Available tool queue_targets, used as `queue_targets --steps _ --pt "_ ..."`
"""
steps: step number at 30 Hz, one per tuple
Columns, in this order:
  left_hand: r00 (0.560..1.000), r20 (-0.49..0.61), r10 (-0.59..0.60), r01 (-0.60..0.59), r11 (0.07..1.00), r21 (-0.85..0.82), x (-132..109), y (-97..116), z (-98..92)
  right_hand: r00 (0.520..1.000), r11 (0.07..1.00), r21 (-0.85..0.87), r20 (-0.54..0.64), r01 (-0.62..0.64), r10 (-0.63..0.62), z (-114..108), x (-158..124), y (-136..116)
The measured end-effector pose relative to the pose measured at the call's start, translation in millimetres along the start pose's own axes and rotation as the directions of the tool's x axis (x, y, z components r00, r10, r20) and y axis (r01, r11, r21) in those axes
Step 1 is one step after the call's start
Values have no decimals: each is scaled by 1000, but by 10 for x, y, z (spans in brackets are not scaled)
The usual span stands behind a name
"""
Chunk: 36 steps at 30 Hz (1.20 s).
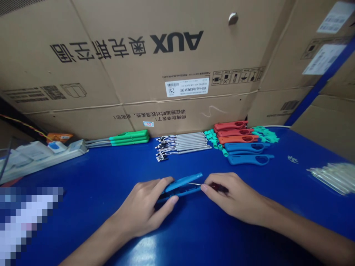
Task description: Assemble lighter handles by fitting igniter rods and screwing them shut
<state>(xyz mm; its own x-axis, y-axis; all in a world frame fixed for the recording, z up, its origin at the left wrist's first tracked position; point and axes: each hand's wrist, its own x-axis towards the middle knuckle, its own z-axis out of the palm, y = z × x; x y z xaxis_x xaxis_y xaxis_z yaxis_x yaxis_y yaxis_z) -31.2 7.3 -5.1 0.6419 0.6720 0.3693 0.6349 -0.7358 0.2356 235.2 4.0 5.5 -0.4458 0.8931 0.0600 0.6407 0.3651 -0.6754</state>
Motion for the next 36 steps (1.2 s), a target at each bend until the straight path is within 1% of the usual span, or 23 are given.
queue_targets --steps 4,7,11,14,17,21,26,30,36 --pt "1000 24 -20 20 1000 -22 -4 -7 -14 1000 998 53 5 -29 29 -9 10 6" --pt "1000 20 -24 25 1000 -18 10 -3 -24 999 993 104 3 -53 53 -21 21 9" --pt "1000 1 -25 25 999 45 14 -3 -31 997 987 143 32 -80 76 -47 28 30" --pt "1000 2 -31 30 996 80 1 -13 -33 996 987 143 67 -73 64 -65 28 46" --pt "999 8 -39 38 997 71 -15 -27 -28 997 994 107 73 -30 22 -78 28 59" --pt "998 -45 -43 47 994 102 -27 -47 -8 997 1000 10 70 21 -22 -82 22 71" --pt "995 -95 -33 42 995 93 -19 -60 -1 991 994 -42 85 103 -99 -82 9 46" --pt "992 -94 -84 87 996 26 -14 -65 -6 988 985 -106 85 139 -130 -95 4 34" --pt "980 -119 -159 156 987 -36 -31 -72 0 981 974 -156 128 163 -144 -120 13 60"
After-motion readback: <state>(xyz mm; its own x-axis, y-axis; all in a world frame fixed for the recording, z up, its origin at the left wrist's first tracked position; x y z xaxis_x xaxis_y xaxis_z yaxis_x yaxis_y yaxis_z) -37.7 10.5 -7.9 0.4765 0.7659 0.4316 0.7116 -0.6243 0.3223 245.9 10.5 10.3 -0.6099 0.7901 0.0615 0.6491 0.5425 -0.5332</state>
